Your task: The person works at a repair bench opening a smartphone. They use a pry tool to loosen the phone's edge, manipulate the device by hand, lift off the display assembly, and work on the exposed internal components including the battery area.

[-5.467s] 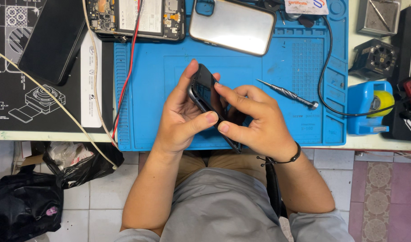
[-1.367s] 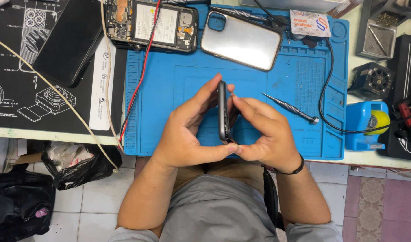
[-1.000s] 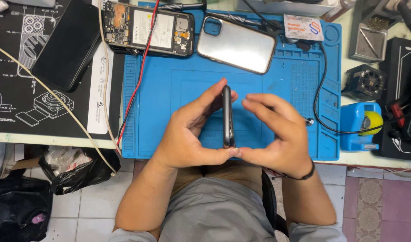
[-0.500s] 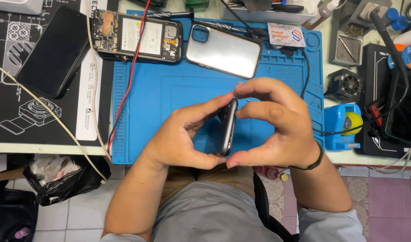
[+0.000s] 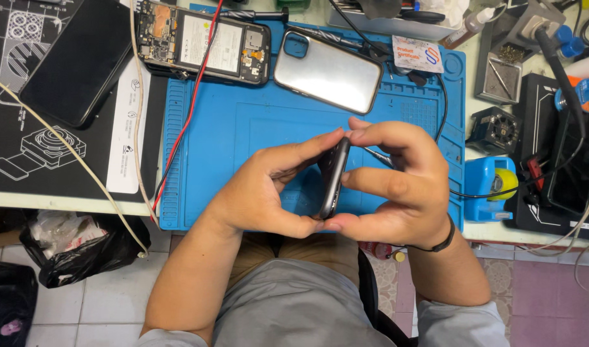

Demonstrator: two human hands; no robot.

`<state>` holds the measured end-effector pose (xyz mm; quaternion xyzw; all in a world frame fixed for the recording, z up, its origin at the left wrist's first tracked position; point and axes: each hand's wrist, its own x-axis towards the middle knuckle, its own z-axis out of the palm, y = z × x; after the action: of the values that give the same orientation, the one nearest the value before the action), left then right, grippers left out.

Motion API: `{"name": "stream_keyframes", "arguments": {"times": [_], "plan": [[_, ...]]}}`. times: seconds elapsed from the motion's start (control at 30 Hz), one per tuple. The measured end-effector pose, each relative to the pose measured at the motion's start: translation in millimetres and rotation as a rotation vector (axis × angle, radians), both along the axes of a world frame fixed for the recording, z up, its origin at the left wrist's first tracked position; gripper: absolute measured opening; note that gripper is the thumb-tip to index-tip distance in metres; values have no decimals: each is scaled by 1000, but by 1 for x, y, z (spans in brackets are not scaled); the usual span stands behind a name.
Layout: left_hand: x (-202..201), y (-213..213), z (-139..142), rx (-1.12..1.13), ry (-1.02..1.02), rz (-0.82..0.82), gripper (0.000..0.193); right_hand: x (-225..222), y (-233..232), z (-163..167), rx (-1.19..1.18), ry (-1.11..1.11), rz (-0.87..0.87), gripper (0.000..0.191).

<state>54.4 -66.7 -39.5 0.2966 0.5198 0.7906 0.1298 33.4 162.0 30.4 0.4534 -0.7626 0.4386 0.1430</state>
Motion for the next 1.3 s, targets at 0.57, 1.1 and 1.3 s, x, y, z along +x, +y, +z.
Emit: {"name": "stream_keyframes", "arguments": {"times": [0.57,1.1,1.3], "plan": [[1,-5,-4,-31,66,26,99,21,-13,-2,-77,-109,66,28],[3,-3,1,-14,20,33,100,28,-14,-6,-122,-252,-155,80],[1,2,-1,-9,44,38,99,26,-7,-5,-6,-197,-199,84]]}}
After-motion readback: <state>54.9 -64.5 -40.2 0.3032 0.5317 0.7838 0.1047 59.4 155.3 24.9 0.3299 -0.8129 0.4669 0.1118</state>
